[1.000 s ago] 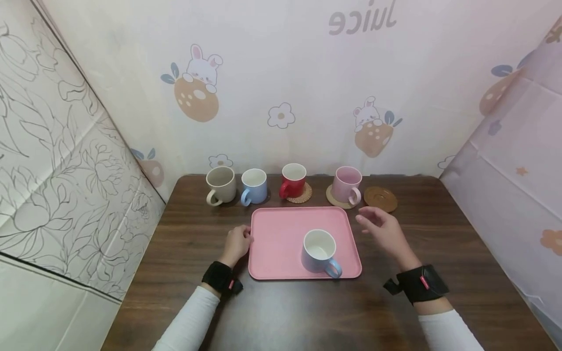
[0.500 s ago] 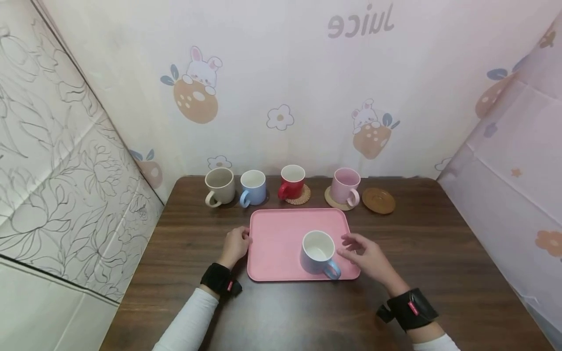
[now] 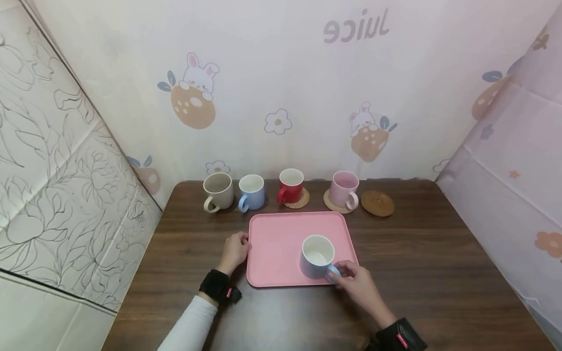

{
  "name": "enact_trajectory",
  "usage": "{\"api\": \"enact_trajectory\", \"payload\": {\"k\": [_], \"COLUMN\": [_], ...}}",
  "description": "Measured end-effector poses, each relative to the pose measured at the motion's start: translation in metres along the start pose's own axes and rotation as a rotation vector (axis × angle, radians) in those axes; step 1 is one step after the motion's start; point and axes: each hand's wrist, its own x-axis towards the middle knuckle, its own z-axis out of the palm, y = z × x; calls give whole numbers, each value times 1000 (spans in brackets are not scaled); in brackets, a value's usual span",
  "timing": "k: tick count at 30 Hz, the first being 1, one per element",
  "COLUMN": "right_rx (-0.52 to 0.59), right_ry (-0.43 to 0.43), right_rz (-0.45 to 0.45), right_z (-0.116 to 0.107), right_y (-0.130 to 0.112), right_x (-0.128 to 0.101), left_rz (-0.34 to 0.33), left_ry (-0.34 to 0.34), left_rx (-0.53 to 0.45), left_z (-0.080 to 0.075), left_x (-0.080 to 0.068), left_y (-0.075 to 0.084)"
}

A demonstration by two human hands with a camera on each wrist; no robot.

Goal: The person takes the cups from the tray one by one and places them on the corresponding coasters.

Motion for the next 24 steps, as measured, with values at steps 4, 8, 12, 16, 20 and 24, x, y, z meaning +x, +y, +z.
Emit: {"api": "enact_trajectory", "payload": {"k": [4, 8, 12, 16, 20, 24], "right_rx": [13, 41, 47, 18, 19, 29], "right_ry": [79, 105, 111, 110, 84, 59], "right_rz": [-4, 8, 10, 20, 9, -16], "right_z": [4, 7, 8, 7, 8, 8], "right_y": [3, 4, 4, 3, 5, 7], "right_x": [1, 2, 1, 0, -1, 0], "left_rz": [9, 12, 30, 30, 10, -9], "left_ry": [12, 10, 13, 8, 0, -5], "left_rx": [-16, -20, -11, -20, -27, -43], "left_z": [-1, -4, -5, -3, -1, 0], "left_x": [1, 3, 4, 3, 0, -1], "left_y": [2, 3, 2, 0, -1, -2]}}
